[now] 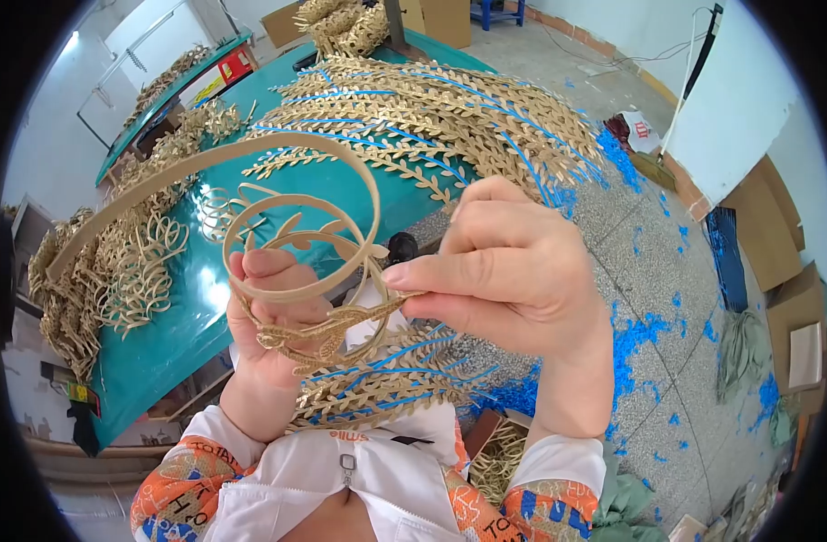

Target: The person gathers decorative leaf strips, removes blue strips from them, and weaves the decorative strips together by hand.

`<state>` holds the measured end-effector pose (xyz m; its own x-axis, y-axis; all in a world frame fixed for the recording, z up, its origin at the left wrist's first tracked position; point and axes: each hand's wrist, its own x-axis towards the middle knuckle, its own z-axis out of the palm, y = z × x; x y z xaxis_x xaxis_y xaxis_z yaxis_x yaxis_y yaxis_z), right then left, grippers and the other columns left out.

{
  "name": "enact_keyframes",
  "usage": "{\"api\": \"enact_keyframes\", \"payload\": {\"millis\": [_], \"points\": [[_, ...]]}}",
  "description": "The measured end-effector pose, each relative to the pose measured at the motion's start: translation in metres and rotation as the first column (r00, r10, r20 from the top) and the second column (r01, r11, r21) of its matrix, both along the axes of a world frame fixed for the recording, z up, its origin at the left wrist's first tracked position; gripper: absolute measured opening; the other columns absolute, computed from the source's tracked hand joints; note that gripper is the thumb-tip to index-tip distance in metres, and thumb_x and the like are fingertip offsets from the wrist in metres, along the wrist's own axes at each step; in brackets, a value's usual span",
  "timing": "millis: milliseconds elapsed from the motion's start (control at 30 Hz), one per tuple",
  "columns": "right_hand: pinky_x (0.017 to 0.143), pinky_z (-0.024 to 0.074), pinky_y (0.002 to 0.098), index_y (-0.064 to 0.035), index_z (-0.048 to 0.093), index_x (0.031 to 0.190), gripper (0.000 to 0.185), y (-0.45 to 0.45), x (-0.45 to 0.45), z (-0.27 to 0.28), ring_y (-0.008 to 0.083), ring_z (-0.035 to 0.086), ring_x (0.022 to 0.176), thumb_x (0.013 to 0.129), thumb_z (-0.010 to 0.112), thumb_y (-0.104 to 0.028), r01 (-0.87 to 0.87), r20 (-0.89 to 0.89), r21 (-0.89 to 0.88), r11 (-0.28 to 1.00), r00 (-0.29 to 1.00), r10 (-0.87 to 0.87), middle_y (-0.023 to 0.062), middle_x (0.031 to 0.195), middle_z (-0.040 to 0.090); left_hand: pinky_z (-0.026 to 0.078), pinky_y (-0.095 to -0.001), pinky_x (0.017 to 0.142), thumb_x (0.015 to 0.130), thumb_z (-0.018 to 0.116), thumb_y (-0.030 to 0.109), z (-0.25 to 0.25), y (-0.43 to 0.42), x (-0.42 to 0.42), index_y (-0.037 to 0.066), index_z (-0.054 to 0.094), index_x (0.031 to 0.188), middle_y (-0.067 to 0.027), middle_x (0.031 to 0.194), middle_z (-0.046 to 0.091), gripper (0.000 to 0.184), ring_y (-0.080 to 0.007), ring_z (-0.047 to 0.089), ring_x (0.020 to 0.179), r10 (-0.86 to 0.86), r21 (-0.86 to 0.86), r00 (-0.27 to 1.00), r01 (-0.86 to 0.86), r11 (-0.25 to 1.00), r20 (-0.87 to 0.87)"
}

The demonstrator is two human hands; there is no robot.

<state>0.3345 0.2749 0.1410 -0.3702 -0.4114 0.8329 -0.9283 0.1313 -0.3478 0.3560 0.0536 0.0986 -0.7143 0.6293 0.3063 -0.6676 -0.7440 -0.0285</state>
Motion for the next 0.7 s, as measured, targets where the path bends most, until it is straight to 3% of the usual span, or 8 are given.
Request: {"api": "enact_keyframes", "payload": {"millis": [133,400,467,533,633,700], "points": [[0.054,0.0328,0.0255,-0.0100,0.067,0.084,0.027,-0.001,-0.005,0.000,0.0127,0.043,0.051,0.057,0.073,-0.014,-0.054,0.013,0.016,0.998,0.998,0.054,-0.0032,0.056,0.046,0.048,-0.0339,0.075,0.085,0.049,0.032,0.001,0.003,0.001,0.011,0.052,0.089,0.0001,0.076,0.052,0.021,-0.0180,0.058,0.078,0.019,-0.036,0.998,-0.020,0.999,-0.051],[0.059,0.0336,0.0266,-0.0118,0.066,0.088,0.027,-0.005,-0.013,0.006,0.0119,0.046,0.054,0.061,0.071,-0.017,-0.138,-0.032,0.066,0.988,0.990,0.140,-0.0036,0.059,0.047,0.042,-0.0262,0.059,0.086,0.047,0.033,-0.010,0.008,-0.003,0.011,0.054,0.091,0.0023,0.072,0.048,0.024,-0.0106,0.049,0.065,-0.152,0.037,0.982,0.157,0.987,-0.111],[0.067,0.0327,0.0307,-0.0062,0.068,0.082,0.023,-0.005,-0.014,0.006,0.0114,0.044,0.055,0.064,0.069,-0.020,-0.193,-0.022,0.085,0.977,0.980,0.196,-0.0036,0.060,0.048,0.041,-0.0253,0.058,0.087,0.047,0.033,-0.012,0.007,-0.005,0.010,0.054,0.092,0.0025,0.072,0.047,0.024,-0.0101,0.048,0.065,-0.186,0.021,0.975,0.190,0.982,-0.120],[0.067,0.0326,0.0308,-0.0060,0.067,0.081,0.022,-0.004,-0.018,0.010,0.0118,0.044,0.054,0.064,0.069,-0.021,-0.212,-0.036,0.119,0.970,0.975,0.217,-0.0032,0.060,0.048,0.040,-0.0244,0.056,0.087,0.047,0.033,-0.012,0.006,-0.005,0.010,0.054,0.093,0.0027,0.071,0.047,0.025,-0.0096,0.046,0.065,-0.220,0.006,0.967,0.222,0.975,-0.127],[0.065,0.0336,0.0300,-0.0082,0.065,0.080,0.019,-0.003,-0.018,0.013,0.0140,0.046,0.057,0.065,0.069,-0.019,-0.242,-0.024,0.168,0.956,0.968,0.249,-0.0019,0.062,0.049,0.042,-0.0243,0.056,0.087,0.046,0.033,-0.012,0.007,-0.005,0.010,0.054,0.092,0.0028,0.071,0.047,0.025,-0.0095,0.046,0.063,-0.220,-0.012,0.972,0.219,0.976,-0.078],[0.062,0.0346,0.0290,-0.0106,0.063,0.080,0.017,-0.004,-0.019,0.012,0.0159,0.049,0.060,0.066,0.069,-0.017,-0.256,-0.001,0.182,0.950,0.966,0.260,-0.0009,0.064,0.050,0.046,-0.0293,0.064,0.085,0.043,0.044,-0.010,0.010,-0.008,0.006,0.053,0.099,-0.0003,0.076,0.051,0.042,-0.0142,0.050,0.065,-0.036,-0.099,0.991,0.049,0.994,0.125]]}}
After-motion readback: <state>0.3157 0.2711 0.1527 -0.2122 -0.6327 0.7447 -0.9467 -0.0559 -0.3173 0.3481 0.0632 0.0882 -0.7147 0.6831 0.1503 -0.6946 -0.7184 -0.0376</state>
